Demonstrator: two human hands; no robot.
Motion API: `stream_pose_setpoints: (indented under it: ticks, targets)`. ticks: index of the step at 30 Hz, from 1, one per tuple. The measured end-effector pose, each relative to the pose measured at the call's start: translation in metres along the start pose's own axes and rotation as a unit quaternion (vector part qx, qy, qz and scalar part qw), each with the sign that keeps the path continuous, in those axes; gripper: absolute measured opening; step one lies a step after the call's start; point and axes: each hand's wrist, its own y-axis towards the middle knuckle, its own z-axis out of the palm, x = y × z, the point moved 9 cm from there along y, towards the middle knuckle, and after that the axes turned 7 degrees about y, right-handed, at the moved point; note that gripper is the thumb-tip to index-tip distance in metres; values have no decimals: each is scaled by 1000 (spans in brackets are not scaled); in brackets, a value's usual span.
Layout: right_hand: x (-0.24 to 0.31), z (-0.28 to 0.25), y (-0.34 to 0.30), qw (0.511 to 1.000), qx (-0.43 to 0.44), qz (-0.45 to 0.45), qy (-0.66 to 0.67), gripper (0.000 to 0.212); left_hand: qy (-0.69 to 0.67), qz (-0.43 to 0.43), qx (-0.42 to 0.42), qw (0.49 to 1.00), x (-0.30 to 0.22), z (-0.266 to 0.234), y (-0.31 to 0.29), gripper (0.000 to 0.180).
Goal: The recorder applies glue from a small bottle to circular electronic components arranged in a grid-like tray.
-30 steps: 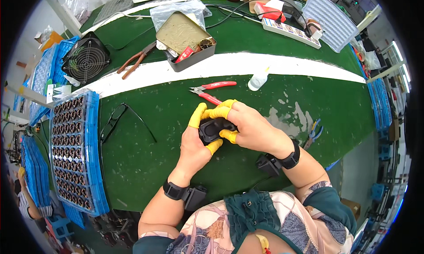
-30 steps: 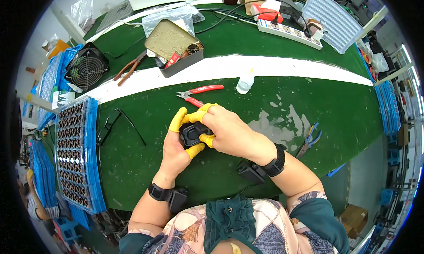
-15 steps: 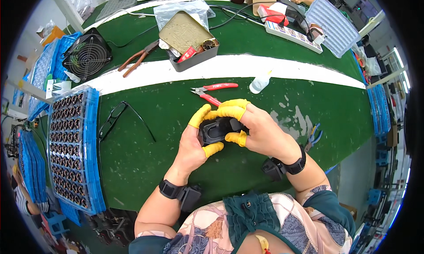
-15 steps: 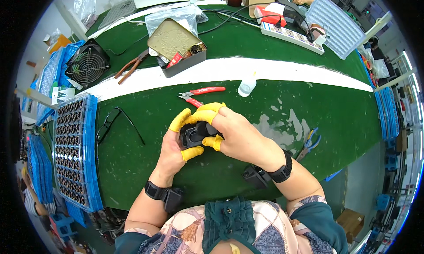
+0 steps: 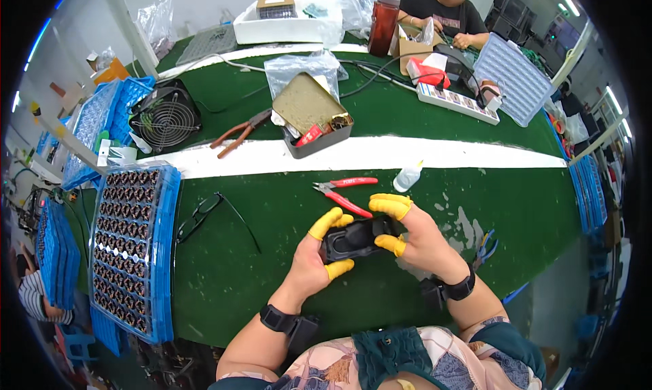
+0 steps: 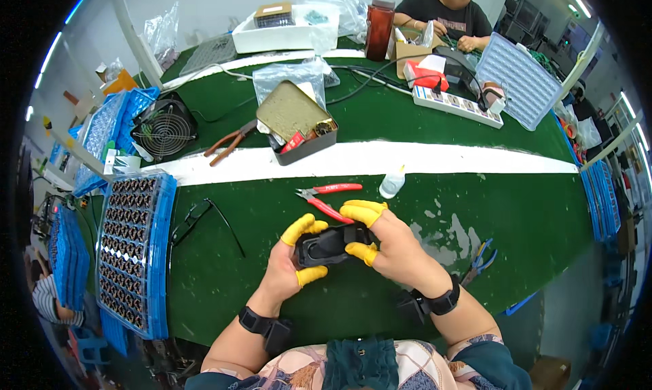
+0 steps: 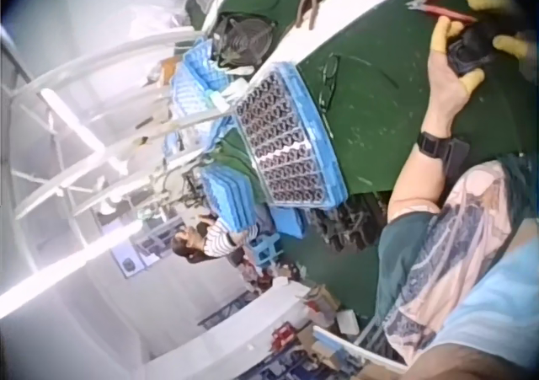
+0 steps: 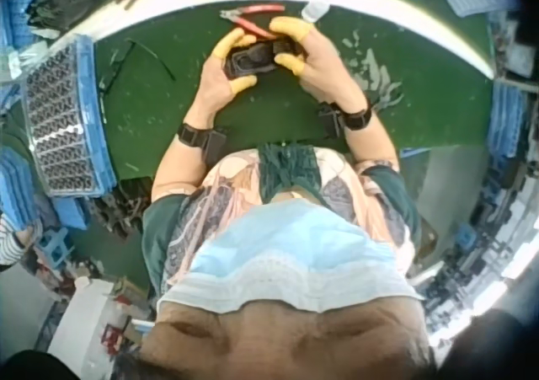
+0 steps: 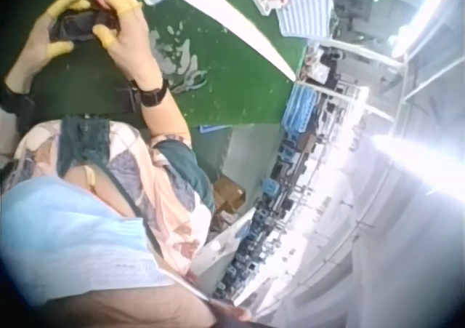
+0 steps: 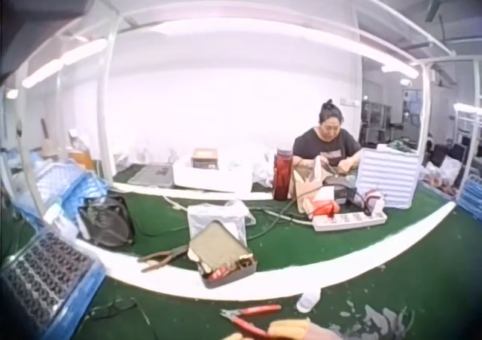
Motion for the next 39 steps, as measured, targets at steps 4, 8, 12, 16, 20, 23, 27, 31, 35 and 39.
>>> stream_pose_setpoints:
  ticks: [4,8,12,16,20,23,27,31,35,39]
  targets:
    - [-40,6,-15,956,48,213,196,54,53,14,19,998,-8,5,-2,83]
    - [-40,22,-23,924,152,274,220,46,92,24,40,995,-12,13,-2,81]
    - [-42,26,-23,884,128,338,295,38,88,21,27,996,-15,10,-2,80]
    - [-30,25,-18,882,134,340,297,34,77,39,29,996,-25,10,-5,80]
    - [-25,22,-19,861,122,334,364,34,74,80,31,994,-41,13,-8,83]
    - [-19,15,-17,841,97,327,420,35,87,162,17,983,-61,15,-13,88]
    - [-18,5,-22,822,15,338,458,31,-91,139,69,984,-56,21,-20,71]
    - [-14,43,-34,805,46,392,444,28,-20,94,-42,995,-52,28,-19,51]
    - [-41,48,-48,789,18,409,458,27,-29,40,-80,996,-31,8,-16,45]
    - [-63,38,-46,802,11,416,428,26,-8,4,-135,991,-8,-13,-10,43]
